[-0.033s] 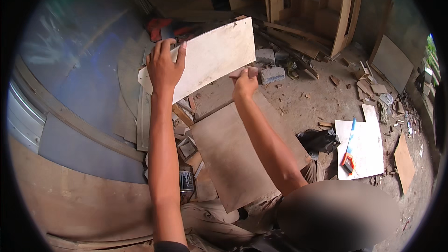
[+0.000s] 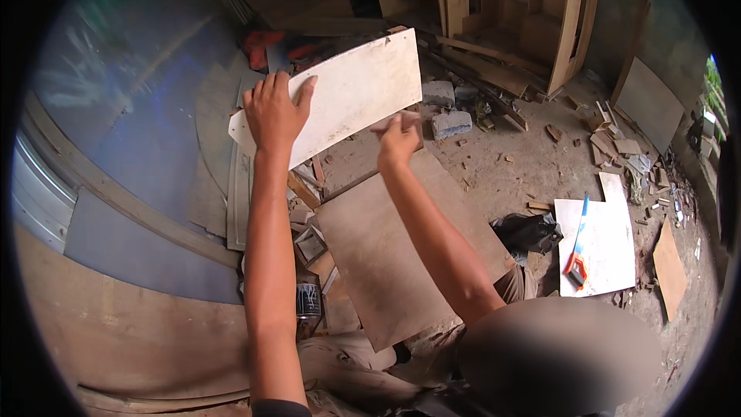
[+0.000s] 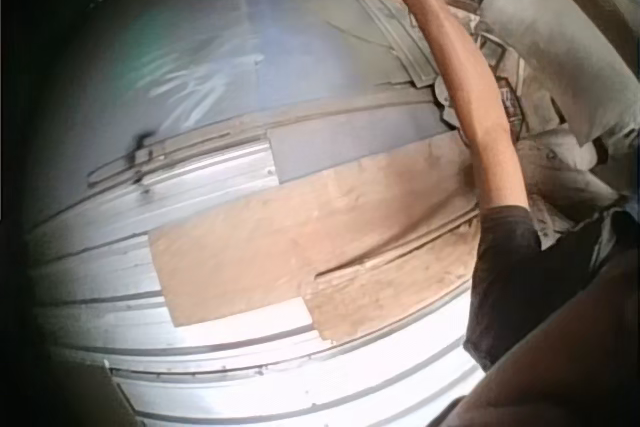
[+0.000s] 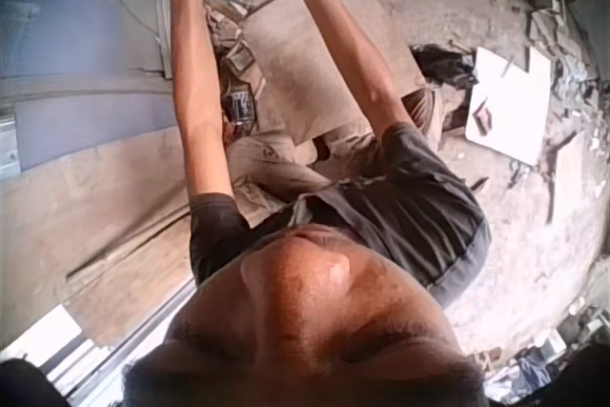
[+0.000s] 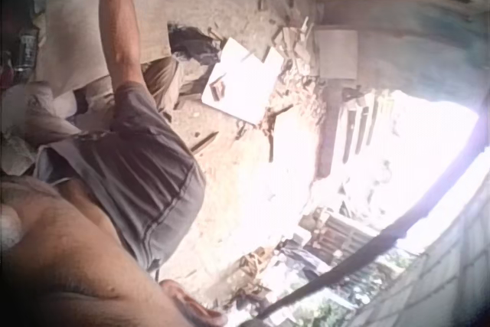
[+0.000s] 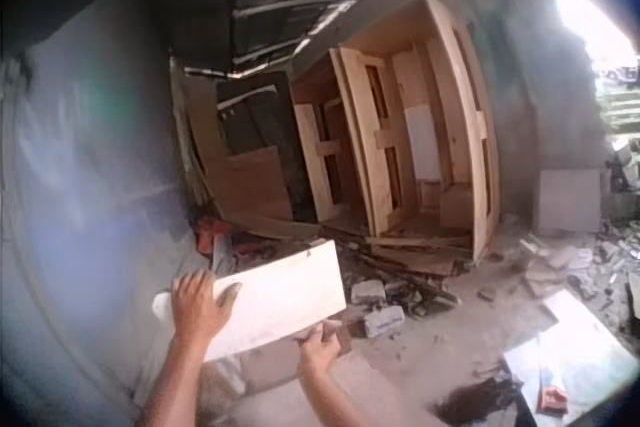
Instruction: The person sands a wooden chair with sandpaper, then moves to the floor to hammer a long wooden plank placed on bricks. The person uses a hammer to strike the plank repeatedly.
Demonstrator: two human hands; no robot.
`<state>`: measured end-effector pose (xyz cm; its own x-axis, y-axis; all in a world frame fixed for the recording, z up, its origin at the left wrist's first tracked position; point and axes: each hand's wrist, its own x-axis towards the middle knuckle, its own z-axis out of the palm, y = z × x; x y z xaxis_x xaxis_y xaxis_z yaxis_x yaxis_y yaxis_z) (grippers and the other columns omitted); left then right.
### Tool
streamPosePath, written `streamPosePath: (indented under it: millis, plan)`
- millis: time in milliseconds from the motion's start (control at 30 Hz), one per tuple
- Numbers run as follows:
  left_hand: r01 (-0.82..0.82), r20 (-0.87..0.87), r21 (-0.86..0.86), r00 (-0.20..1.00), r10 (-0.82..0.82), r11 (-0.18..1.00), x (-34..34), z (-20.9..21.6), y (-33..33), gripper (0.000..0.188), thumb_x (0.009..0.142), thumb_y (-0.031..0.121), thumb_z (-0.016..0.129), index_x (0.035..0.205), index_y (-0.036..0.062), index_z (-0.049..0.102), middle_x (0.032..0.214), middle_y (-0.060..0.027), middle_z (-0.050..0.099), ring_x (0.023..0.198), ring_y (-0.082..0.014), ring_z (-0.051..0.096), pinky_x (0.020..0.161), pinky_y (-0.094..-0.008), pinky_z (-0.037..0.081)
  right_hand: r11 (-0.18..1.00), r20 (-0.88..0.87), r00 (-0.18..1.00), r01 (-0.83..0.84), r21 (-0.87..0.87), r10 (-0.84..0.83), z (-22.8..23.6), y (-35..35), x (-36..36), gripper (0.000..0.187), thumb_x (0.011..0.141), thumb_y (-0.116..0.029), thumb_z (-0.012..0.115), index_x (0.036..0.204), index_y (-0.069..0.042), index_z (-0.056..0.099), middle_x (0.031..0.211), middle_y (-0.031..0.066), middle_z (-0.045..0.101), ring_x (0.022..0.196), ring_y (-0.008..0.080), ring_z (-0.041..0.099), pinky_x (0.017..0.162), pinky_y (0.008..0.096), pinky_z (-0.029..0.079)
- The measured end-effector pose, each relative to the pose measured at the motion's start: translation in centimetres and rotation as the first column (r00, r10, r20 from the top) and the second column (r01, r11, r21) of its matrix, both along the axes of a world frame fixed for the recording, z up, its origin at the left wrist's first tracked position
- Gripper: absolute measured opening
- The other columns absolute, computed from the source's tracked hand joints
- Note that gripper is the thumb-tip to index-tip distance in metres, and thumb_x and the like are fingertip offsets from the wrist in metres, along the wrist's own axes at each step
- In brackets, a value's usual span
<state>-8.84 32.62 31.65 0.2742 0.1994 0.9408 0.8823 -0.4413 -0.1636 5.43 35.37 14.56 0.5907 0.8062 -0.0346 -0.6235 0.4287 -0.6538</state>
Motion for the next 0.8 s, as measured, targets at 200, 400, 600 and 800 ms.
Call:
streamPosePath:
  millis: [200, 400, 600, 800]
  plan:
    - [-0.145, -0.049, -0.058, 0.989, 0.142, 0.988, 0.2, -1.2, 1.1, 0.047, 0.084, 0.054, 0.064, 0.079, 0.0073, 0.063, 0.078, -0.0074, 0.064, 0.078, -0.0263, 0.061, 0.071, -0.04, 0.039, 0.993, 0.277, 0.96, -0.074, 0.088, 0.047, -2.1, -0.6, -1.7, 0.022, 0.099, -0.006, 0.043, 0.08, 0.001, 0.052, 0.072, 0.0094, 0.062, 0.067, 0.0171, 0.062, 0.066, 0.034, 0.055]
    - [-0.181, 0.003, -0.026, 0.984, 0.181, 0.983, 1.3, -0.8, 1.5, 0.049, 0.083, 0.055, 0.064, 0.074, 0.0073, 0.064, 0.074, -0.0069, 0.064, 0.076, -0.026, 0.061, 0.071, -0.04, 0.039, 0.971, 0.382, 0.902, -0.236, 0.042, 0.202, 1.6, -0.1, -1.3, 0.023, 0.087, 0.011, 0.039, 0.108, 0.006, 0.047, 0.094, 0.0192, 0.062, 0.068, 0.0231, 0.065, 0.062, 0.0345, 0.055]
    - [-0.165, 0.007, -0.002, 0.986, 0.165, 0.986, 0.5, -0.9, 2.0, 0.049, 0.082, 0.056, 0.065, 0.074, 0.0078, 0.064, 0.074, -0.0063, 0.063, 0.074, -0.026, 0.06, 0.07, -0.0397, 0.038, 0.996, 0.437, 0.898, 0.068, -0.05, -0.039, 4.0, -0.7, 1.3, 0.028, 0.088, 0.008, 0.035, 0.11, 0.005, 0.052, 0.097, 0.0203, 0.065, 0.081, 0.0265, 0.068, 0.066, 0.0344, 0.054]
    - [-0.137, 0.031, -0.044, 0.99, 0.139, 0.99, 1.5, -0.7, 1.7, 0.049, 0.082, 0.056, 0.065, 0.074, 0.0082, 0.063, 0.074, -0.0057, 0.062, 0.074, -0.0256, 0.059, 0.07, -0.0394, 0.038, 0.979, 0.479, 0.863, 0.203, -0.029, -0.164, 1.2, 2.2, 0.7, 0.032, 0.084, 0.004, 0.044, 0.112, 0.015, 0.053, 0.102, 0.0319, 0.064, 0.103, 0.0418, 0.063, 0.087, 0.0389, 0.049]
